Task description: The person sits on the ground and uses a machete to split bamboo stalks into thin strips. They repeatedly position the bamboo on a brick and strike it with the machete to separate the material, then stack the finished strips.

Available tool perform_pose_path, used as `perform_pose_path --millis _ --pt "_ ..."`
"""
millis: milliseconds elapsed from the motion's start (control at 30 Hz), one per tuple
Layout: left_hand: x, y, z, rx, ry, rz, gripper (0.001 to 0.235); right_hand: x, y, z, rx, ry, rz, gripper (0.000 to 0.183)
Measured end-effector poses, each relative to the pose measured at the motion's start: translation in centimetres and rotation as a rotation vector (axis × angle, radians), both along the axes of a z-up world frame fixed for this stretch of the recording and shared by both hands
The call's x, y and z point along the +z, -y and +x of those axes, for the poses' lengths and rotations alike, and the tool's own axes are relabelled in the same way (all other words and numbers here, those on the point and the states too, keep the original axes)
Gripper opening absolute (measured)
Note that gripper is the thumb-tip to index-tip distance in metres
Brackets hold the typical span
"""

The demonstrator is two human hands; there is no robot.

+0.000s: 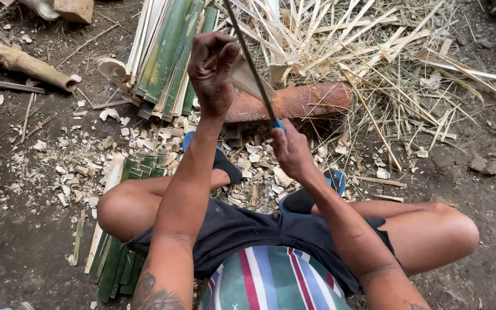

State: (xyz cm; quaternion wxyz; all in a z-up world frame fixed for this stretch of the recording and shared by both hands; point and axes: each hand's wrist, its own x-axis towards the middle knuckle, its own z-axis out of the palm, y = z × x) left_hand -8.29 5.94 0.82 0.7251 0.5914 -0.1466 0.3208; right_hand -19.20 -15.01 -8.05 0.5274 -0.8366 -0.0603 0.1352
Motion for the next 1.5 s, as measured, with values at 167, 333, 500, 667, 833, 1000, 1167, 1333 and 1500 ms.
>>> perform_pose_path --millis 167,333,500,667,833,1000,1167,1333,1500 --pt "0.0 -1.0 0.6 0.066 0.014 0.053 0.014 -3.0 -1.7 0.7 -0.093 0.088 -0.063 0.049" --pt "-0.1 -1.4 0.8 0.083 0.011 0.035 0.020 -7.8 0.5 2.4 -0.190 -0.343 -0.316 0.050" --pt "0.1 1.1 1.1 0.280 0.003 0.067 0.020 -3.9 -0.3 2.1 -0.132 -0.105 -0.162 0.049" --pt "-0.2 2.6 0.9 0.234 -0.112 -0.178 0.017 -3.6 -3.5 0.0 -0.091 0.047 0.006 0.047" --pt "0.0 0.4 0.8 0.246 0.061 -0.117 0.017 -14.2 -2.1 1.7 -0.253 -0.174 -0.204 0.050" --pt "0.1 -1.2 -0.3 0.209 -0.033 -0.011 0.036 -19.0 3.0 2.6 -0.155 -0.184 -0.415 0.062" --pt "-0.4 -0.7 -0.1 0.225 -0.007 0.501 0.049 -8.0 1.9 0.9 -0.070 -0.201 0.006 0.054" --pt "-0.3 -0.2 -0.1 0.226 0.018 0.485 0.041 -0.1 -0.5 -2.3 0.039 0.108 0.256 0.049" --pt "0.0 -0.6 -0.1 0.149 0.039 0.428 0.040 -8.8 -1.9 -1.0 -0.124 0.117 0.000 0.049"
